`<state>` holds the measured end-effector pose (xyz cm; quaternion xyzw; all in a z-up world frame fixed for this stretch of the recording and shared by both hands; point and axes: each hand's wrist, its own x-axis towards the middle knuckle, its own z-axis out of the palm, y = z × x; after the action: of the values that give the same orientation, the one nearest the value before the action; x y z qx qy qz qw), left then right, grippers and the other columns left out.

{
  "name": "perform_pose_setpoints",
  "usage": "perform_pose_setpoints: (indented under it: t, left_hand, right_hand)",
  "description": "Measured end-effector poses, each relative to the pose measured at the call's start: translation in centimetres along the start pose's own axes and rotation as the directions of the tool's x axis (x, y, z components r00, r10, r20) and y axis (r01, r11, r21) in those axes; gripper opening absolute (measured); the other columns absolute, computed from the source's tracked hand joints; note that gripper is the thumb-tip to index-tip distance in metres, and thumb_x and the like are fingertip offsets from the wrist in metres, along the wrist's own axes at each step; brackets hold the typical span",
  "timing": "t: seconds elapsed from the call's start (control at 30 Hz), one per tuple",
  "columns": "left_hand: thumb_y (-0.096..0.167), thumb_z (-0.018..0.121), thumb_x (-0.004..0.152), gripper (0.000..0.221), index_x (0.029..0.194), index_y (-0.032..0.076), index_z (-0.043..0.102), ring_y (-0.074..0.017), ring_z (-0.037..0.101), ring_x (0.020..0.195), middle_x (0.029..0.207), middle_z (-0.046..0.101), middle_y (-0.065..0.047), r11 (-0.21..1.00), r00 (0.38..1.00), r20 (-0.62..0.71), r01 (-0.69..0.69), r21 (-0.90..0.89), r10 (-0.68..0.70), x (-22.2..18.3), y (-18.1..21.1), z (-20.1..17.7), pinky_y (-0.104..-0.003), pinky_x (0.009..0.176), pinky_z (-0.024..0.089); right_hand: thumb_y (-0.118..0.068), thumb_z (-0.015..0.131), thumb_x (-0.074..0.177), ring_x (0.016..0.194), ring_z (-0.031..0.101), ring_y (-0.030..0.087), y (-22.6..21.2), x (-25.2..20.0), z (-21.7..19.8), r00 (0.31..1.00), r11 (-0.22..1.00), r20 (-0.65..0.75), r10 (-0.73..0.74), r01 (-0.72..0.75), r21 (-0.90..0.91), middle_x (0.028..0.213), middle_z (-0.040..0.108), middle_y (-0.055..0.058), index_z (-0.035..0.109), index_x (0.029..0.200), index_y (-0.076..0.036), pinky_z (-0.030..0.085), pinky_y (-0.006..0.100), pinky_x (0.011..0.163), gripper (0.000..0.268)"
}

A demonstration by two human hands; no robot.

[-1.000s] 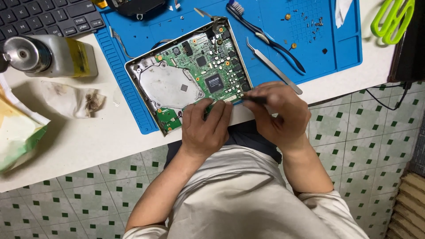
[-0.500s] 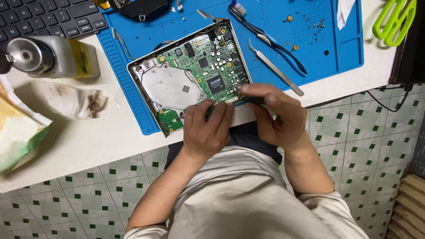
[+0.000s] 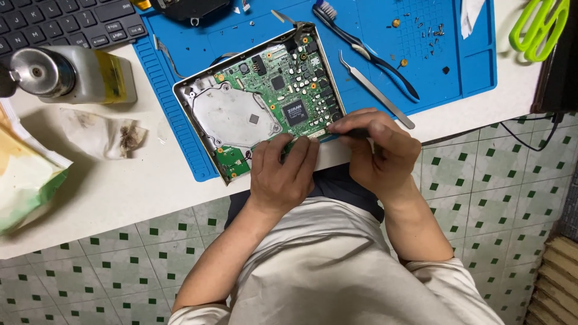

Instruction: Using a precision screwdriver to work on a circuit board, likely removing or installing screws during a repair or assembly process.

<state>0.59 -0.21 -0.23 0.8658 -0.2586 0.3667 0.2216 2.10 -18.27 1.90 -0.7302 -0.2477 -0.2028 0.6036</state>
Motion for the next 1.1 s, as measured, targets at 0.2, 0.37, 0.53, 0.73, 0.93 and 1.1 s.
perform_pose_setpoints:
  t: [0.2,0.37,0.53,0.73,0.93,1.1]
  left_hand:
    - [0.012,0.052,0.102,0.027,0.093,0.013,0.077,-0.0319,0.067,0.088,0.091,0.069,-0.006,1.000,1.000,-0.014,0.017,0.001,-0.017,0.3,0.1,-0.1,-0.040,0.074,0.051]
    - [0.012,0.058,0.100,0.017,0.095,0.014,0.075,-0.0304,0.066,0.091,0.094,0.068,-0.005,0.999,1.000,-0.009,0.026,0.036,-0.026,0.2,0.3,-0.4,-0.040,0.074,0.052]
    - [0.007,0.055,0.099,0.017,0.105,0.011,0.071,-0.0321,0.065,0.090,0.098,0.067,-0.007,0.999,0.997,0.074,0.032,-0.005,-0.032,0.6,0.6,-1.3,-0.042,0.073,0.050]
    - [0.003,0.054,0.098,0.026,0.115,0.013,0.070,-0.0340,0.063,0.096,0.101,0.066,-0.010,0.999,0.980,0.198,-0.032,0.044,0.023,1.3,0.8,-2.1,-0.044,0.078,0.049]
    - [-0.001,0.053,0.094,0.035,0.125,0.013,0.063,-0.0385,0.059,0.103,0.107,0.060,-0.014,0.998,0.961,0.274,-0.056,0.022,0.048,0.9,0.8,-1.9,-0.049,0.082,0.048]
    - [-0.001,0.055,0.087,0.039,0.122,0.014,0.064,-0.0384,0.057,0.103,0.107,0.059,-0.013,0.995,0.958,0.279,-0.086,0.045,0.070,1.0,0.8,-1.8,-0.049,0.082,0.046]
  right_hand:
    - [0.013,0.067,0.098,0.081,0.072,0.039,0.9,-0.8,0.3,0.994,0.998,-0.091,-0.059,0.058,-0.021,0.095,0.068,0.026,0.045,0.136,-0.007,0.062,0.051,0.070,0.048]
    - [0.009,0.073,0.099,0.083,0.073,0.042,0.7,-1.6,-0.4,0.985,0.992,-0.136,0.103,-0.112,-0.059,0.098,0.066,0.032,0.034,0.145,-0.005,0.063,0.048,0.076,0.062]
    - [0.006,0.072,0.104,0.090,0.075,0.039,-0.6,-1.0,-0.5,0.870,0.912,-0.287,0.401,-0.349,0.216,0.105,0.066,0.028,0.031,0.151,-0.010,0.067,0.048,0.090,0.065]
    - [-0.004,0.076,0.105,0.089,0.075,0.036,-1.2,-2.2,-1.3,0.771,0.854,-0.377,0.513,-0.416,0.312,0.109,0.067,0.025,0.034,0.151,-0.014,0.066,0.047,0.094,0.064]
    - [-0.001,0.074,0.106,0.088,0.075,0.035,-1.9,-3.1,-2.1,0.780,0.864,-0.387,0.492,-0.383,0.328,0.109,0.067,0.024,0.034,0.151,-0.015,0.066,0.047,0.092,0.061]
    - [-0.002,0.075,0.106,0.087,0.075,0.036,-2.1,-3.5,-2.5,0.770,0.874,-0.424,0.476,-0.359,0.329,0.109,0.068,0.025,0.035,0.150,-0.015,0.066,0.046,0.092,0.061]
